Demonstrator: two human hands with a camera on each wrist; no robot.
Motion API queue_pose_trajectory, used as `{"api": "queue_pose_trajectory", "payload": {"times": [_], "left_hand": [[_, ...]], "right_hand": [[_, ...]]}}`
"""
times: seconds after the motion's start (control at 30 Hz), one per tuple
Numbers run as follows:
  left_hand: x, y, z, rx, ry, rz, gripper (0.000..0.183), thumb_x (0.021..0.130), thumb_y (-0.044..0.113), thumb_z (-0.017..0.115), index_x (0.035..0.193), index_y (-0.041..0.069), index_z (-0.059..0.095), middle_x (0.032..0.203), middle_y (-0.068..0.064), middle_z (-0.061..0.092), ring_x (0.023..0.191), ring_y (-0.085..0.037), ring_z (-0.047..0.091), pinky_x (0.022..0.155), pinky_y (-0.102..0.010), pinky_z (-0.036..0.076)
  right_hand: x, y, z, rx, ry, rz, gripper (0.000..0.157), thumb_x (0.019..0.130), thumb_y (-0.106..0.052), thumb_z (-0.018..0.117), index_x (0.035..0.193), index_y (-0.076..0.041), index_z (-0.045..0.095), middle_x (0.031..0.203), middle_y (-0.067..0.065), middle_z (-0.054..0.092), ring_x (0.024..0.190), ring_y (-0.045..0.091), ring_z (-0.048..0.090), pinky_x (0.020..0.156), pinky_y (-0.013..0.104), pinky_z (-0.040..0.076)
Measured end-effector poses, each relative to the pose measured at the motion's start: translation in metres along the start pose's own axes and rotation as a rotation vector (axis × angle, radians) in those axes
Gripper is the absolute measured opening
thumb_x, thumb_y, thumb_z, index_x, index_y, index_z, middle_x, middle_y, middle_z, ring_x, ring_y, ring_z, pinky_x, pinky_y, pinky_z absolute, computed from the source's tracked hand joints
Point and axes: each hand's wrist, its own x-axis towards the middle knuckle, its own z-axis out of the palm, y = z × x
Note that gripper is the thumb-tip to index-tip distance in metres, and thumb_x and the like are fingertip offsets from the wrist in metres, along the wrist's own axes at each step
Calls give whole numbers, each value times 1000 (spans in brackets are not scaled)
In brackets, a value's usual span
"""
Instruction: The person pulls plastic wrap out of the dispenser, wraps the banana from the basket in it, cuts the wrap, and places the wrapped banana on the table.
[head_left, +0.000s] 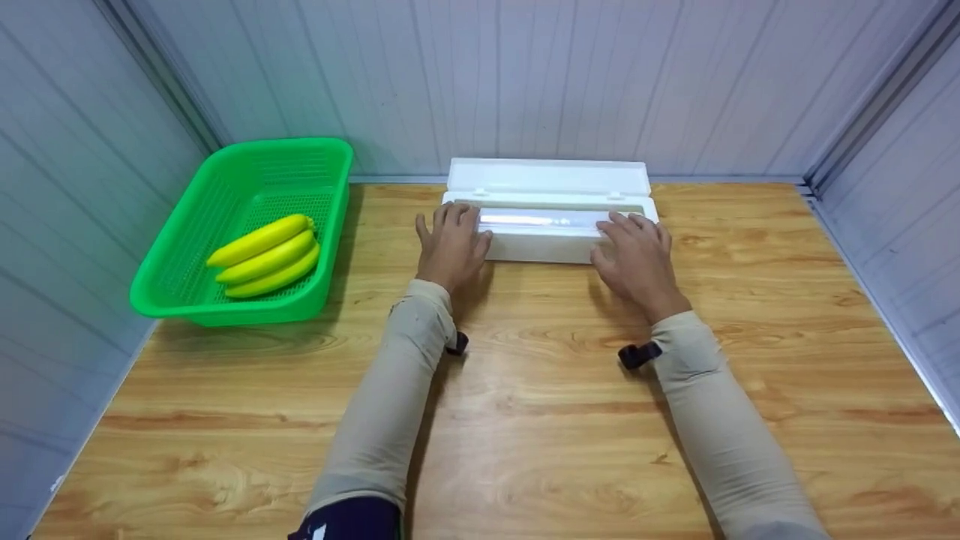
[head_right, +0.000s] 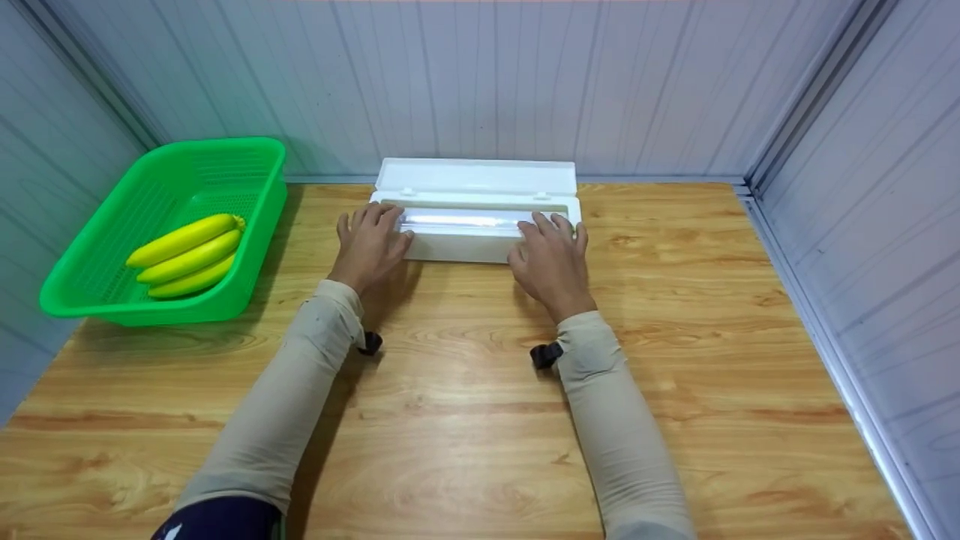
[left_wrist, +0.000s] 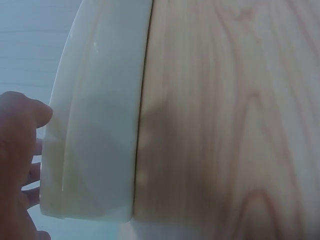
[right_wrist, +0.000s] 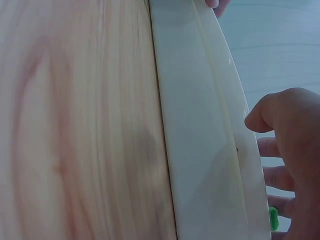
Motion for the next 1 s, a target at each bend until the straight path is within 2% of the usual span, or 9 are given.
{"api": "queue_pose_trajectory", "payload": {"times": [0.17, 0.4, 0.53, 0.77, 1.0], "left_hand": [[2, 2, 0, 15, -5, -2, 45, 105, 44, 46, 138, 15, 56, 148, -7, 46, 143, -30, 30, 113, -67, 7], [0, 2, 0, -18, 24, -20, 41, 105, 43, 48, 132, 15, 61, 144, -7, 51, 140, -31, 34, 114, -67, 6], [2, 1, -1, -29, 42, -47, 41, 105, 42, 47, 133, 16, 62, 143, -6, 53, 138, -30, 38, 112, -67, 10], [9, -2, -6, -3, 85, -113, 35, 105, 30, 49, 133, 16, 64, 135, -8, 58, 131, -32, 43, 109, -66, 18], [12, -1, -9, -68, 113, -207, 30, 99, 29, 55, 121, 21, 74, 128, -4, 62, 124, -29, 46, 107, -61, 22]], "right_hand": [[1, 2, -2, -9, 4, 0, 40, 95, -28, 62, 130, -9, 65, 146, 13, 53, 134, 40, 41, 109, 65, 20], [1, 1, -4, -1, -14, 21, 37, 96, -28, 59, 128, -11, 66, 147, 8, 52, 136, 38, 41, 111, 65, 17], [4, -2, -4, -8, -5, 23, 35, 96, -27, 59, 125, -10, 67, 146, 9, 54, 133, 38, 43, 110, 64, 20], [13, -11, -1, 22, 39, 34, 31, 97, -26, 57, 118, -9, 70, 135, 12, 62, 126, 39, 49, 99, 62, 30], [21, -11, -7, 39, 32, 83, 31, 99, -25, 58, 121, -8, 70, 129, 15, 64, 122, 39, 52, 96, 59, 34]]}}
